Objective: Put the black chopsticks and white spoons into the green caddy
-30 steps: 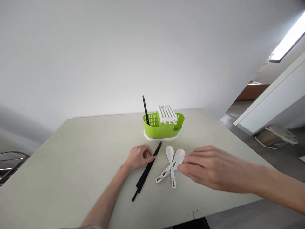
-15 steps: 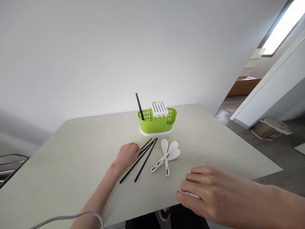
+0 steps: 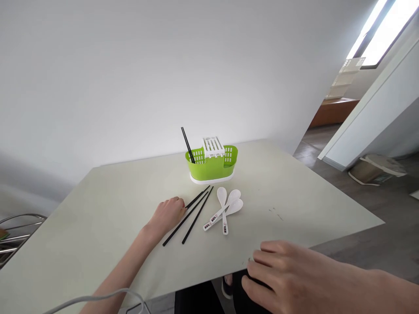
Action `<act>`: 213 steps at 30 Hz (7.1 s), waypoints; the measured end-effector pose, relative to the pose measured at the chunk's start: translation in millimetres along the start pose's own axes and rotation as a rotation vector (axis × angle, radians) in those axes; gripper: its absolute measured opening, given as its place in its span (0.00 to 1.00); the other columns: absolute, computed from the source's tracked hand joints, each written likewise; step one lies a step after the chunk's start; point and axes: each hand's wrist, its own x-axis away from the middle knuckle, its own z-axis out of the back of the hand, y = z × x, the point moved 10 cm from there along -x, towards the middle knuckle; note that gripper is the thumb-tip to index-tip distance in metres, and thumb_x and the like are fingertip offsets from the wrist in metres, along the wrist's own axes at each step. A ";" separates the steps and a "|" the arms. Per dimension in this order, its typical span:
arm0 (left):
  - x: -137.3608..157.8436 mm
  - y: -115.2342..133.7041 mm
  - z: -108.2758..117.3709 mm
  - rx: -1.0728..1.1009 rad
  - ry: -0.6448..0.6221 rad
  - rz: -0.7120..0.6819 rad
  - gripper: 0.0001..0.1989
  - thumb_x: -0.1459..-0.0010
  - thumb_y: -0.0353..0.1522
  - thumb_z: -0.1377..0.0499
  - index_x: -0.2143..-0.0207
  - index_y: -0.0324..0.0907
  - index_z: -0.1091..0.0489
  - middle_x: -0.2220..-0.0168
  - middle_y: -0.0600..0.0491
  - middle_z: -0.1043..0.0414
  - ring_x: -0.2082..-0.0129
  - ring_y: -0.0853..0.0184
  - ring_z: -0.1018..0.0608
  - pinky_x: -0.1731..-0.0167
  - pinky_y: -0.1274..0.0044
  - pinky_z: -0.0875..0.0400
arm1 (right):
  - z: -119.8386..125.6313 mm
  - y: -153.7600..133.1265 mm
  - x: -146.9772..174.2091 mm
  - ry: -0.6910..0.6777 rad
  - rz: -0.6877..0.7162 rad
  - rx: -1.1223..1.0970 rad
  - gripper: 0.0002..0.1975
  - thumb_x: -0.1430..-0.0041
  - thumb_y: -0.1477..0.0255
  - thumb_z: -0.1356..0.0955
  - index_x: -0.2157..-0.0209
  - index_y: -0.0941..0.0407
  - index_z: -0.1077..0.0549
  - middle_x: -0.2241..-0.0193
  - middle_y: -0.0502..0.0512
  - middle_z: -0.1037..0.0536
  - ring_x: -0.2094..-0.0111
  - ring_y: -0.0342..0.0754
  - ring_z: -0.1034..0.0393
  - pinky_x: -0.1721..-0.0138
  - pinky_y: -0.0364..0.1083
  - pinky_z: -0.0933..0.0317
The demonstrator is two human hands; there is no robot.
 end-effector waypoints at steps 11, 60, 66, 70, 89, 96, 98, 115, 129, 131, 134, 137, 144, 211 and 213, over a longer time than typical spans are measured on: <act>5.3 7.6 4.3 -0.193 -0.097 0.011 0.14 0.33 0.28 0.49 0.62 0.38 0.22 0.58 0.38 0.20 0.58 0.50 0.17 0.62 0.67 0.30 | 0.2 -14.2 6.8 0.038 0.014 0.029 0.07 0.37 0.79 0.33 0.67 0.53 0.28 0.76 0.46 0.28 0.78 0.44 0.36 0.75 0.46 0.43; 64.4 98.6 22.1 1.988 -0.050 0.090 0.17 0.42 0.44 0.29 0.64 0.38 0.21 0.65 0.50 0.20 0.59 0.62 0.17 0.52 0.71 0.22 | -6.8 41.3 -8.5 0.342 -0.465 -0.117 0.14 0.26 0.70 0.33 0.70 0.52 0.33 0.76 0.46 0.25 0.77 0.46 0.29 0.73 0.47 0.51; 71.0 96.8 20.7 1.943 -0.055 0.056 0.17 0.40 0.45 0.30 0.64 0.39 0.22 0.62 0.48 0.17 0.58 0.61 0.16 0.51 0.69 0.22 | -18.2 40.7 -14.4 0.271 -0.485 -0.196 0.11 0.31 0.70 0.28 0.69 0.53 0.31 0.75 0.45 0.23 0.75 0.46 0.26 0.72 0.46 0.48; 72.1 89.1 22.4 1.872 -0.008 0.043 0.17 0.40 0.45 0.31 0.64 0.40 0.22 0.62 0.49 0.17 0.60 0.63 0.17 0.53 0.70 0.21 | -27.1 53.1 -15.4 0.139 -0.580 -0.400 0.10 0.33 0.70 0.27 0.69 0.53 0.28 0.74 0.44 0.20 0.74 0.45 0.25 0.69 0.45 0.44; 88.9 107.6 6.6 1.476 -0.221 -0.057 0.20 0.45 0.48 0.29 0.66 0.41 0.25 0.69 0.48 0.17 0.70 0.64 0.17 0.71 0.78 0.31 | -13.9 163.7 -18.6 0.283 -0.930 -1.246 0.23 0.42 0.49 0.26 0.60 0.56 0.17 0.62 0.58 0.16 0.64 0.52 0.19 0.72 0.45 0.33; 89.9 101.5 -6.1 1.461 -0.295 -0.046 0.20 0.46 0.48 0.29 0.67 0.41 0.26 0.68 0.48 0.17 0.69 0.63 0.17 0.68 0.75 0.27 | -29.4 160.3 -16.5 0.230 -0.951 -1.345 0.22 0.43 0.50 0.24 0.62 0.56 0.17 0.61 0.59 0.16 0.63 0.53 0.18 0.71 0.45 0.31; 90.2 99.2 -10.8 1.459 -0.315 -0.034 0.21 0.47 0.48 0.29 0.66 0.41 0.26 0.68 0.47 0.17 0.68 0.62 0.16 0.67 0.74 0.25 | -32.2 158.9 -16.0 0.220 -0.956 -1.373 0.22 0.43 0.51 0.24 0.61 0.56 0.18 0.59 0.59 0.16 0.63 0.53 0.17 0.71 0.45 0.30; 91.7 97.5 -16.0 1.437 -0.411 -0.046 0.21 0.47 0.48 0.29 0.65 0.41 0.26 0.69 0.48 0.16 0.69 0.63 0.16 0.66 0.75 0.25 | -41.0 152.9 -15.5 0.226 -0.970 -1.524 0.23 0.45 0.50 0.22 0.64 0.57 0.20 0.64 0.54 0.18 0.62 0.52 0.17 0.55 0.51 0.24; 93.2 95.2 -12.8 1.302 -0.405 -0.061 0.20 0.46 0.48 0.30 0.67 0.41 0.26 0.70 0.49 0.17 0.71 0.65 0.17 0.73 0.78 0.32 | -40.4 151.6 -13.6 0.234 -0.983 -1.509 0.22 0.44 0.51 0.22 0.62 0.56 0.21 0.62 0.55 0.17 0.61 0.52 0.17 0.54 0.52 0.23; 93.2 94.0 -12.6 1.282 -0.404 -0.058 0.20 0.46 0.48 0.30 0.67 0.40 0.26 0.71 0.49 0.17 0.72 0.65 0.18 0.74 0.78 0.34 | -40.9 152.0 -13.0 0.233 -0.984 -1.508 0.22 0.45 0.52 0.22 0.62 0.56 0.20 0.62 0.56 0.17 0.61 0.53 0.17 0.54 0.52 0.23; 93.1 92.9 -12.2 1.272 -0.405 -0.060 0.20 0.46 0.48 0.30 0.67 0.40 0.25 0.71 0.50 0.18 0.72 0.66 0.18 0.74 0.79 0.34 | -40.9 152.6 -12.7 0.230 -0.987 -1.509 0.21 0.46 0.53 0.21 0.62 0.56 0.19 0.61 0.57 0.16 0.61 0.53 0.17 0.54 0.52 0.23; 92.7 92.4 -12.4 1.278 -0.402 -0.064 0.20 0.46 0.47 0.30 0.67 0.40 0.25 0.72 0.50 0.18 0.72 0.67 0.19 0.75 0.79 0.36 | -40.3 153.0 -12.5 0.237 -0.995 -1.506 0.20 0.46 0.53 0.21 0.63 0.56 0.19 0.62 0.57 0.16 0.61 0.54 0.17 0.54 0.52 0.23; 91.3 97.6 -17.2 1.388 -0.419 -0.100 0.19 0.45 0.46 0.29 0.63 0.39 0.21 0.66 0.49 0.16 0.69 0.66 0.18 0.68 0.77 0.27 | -35.3 155.9 -11.3 0.314 -0.981 -1.480 0.19 0.45 0.53 0.21 0.67 0.55 0.19 0.68 0.55 0.16 0.63 0.51 0.18 0.51 0.53 0.23; -12.7 -109.5 -24.6 1.155 0.381 0.214 0.30 0.35 0.59 0.47 0.69 0.42 0.27 0.76 0.53 0.28 0.76 0.68 0.29 0.74 0.78 0.33 | 22.1 374.2 -122.2 0.292 -0.840 -0.599 0.11 0.45 0.63 0.20 0.69 0.56 0.16 0.65 0.57 0.13 0.66 0.50 0.17 0.61 0.48 0.24; -13.5 -109.3 -25.2 1.143 0.373 0.223 0.30 0.35 0.59 0.47 0.69 0.42 0.26 0.76 0.53 0.28 0.76 0.68 0.29 0.74 0.78 0.34 | 15.3 380.4 -126.0 0.246 -0.816 -0.614 0.10 0.45 0.63 0.20 0.68 0.56 0.15 0.66 0.56 0.13 0.65 0.50 0.17 0.61 0.47 0.23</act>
